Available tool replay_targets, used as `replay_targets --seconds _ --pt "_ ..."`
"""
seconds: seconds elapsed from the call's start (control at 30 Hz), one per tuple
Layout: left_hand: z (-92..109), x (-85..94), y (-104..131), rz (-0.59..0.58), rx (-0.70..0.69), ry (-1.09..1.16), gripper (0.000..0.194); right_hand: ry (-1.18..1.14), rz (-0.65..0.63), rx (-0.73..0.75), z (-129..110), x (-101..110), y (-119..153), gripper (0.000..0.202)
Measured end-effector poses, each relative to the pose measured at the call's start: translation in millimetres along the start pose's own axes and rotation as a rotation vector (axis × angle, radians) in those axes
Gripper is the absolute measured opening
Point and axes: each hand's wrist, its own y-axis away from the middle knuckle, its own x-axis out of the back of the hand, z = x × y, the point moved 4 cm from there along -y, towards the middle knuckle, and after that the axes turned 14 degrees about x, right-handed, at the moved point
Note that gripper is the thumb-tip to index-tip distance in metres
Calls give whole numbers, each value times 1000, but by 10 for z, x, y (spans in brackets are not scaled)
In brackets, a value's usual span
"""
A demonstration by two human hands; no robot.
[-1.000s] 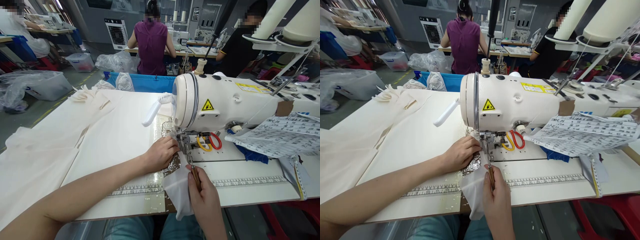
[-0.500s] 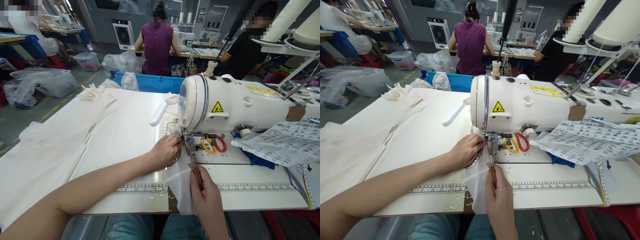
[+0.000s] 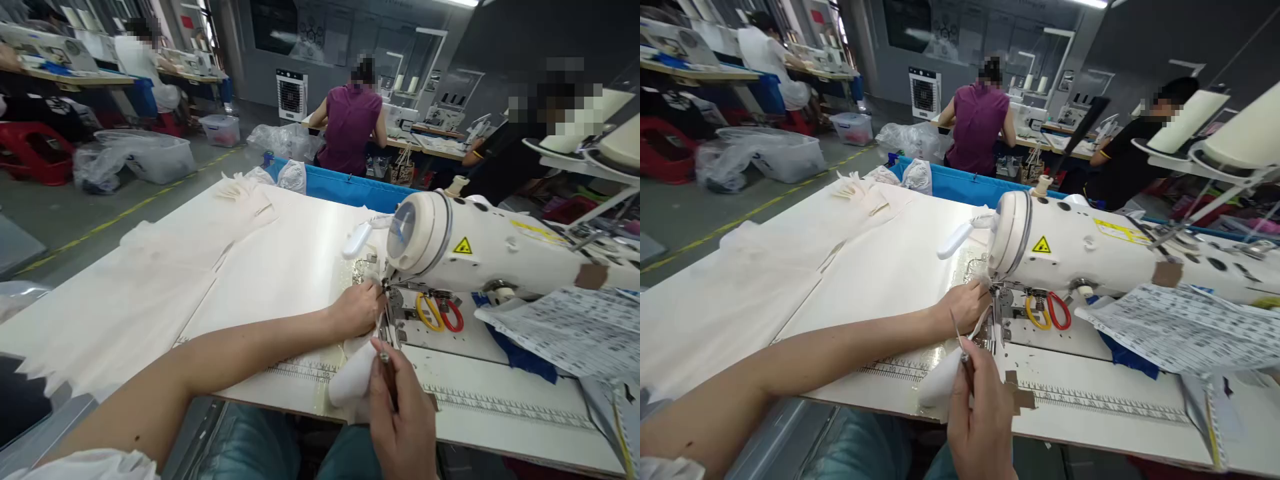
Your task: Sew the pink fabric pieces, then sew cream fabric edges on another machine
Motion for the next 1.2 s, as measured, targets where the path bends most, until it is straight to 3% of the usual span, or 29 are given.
replay_targets --seconds 0.1,0.3,0.47,1.2 --pt "-36 -29 -15 14 85 38 19 79 -49 142 0 -14 45 29" --pt "-296 -62 -13 119 189 516 16 330 25 17 309 68 157 34" --pt "-373 -94 -32 97 181 732 17 532 25 113 477 74 33 37" --pt "-401 -114 -61 68 185 848 16 540 47 99 568 -4 -7 36"
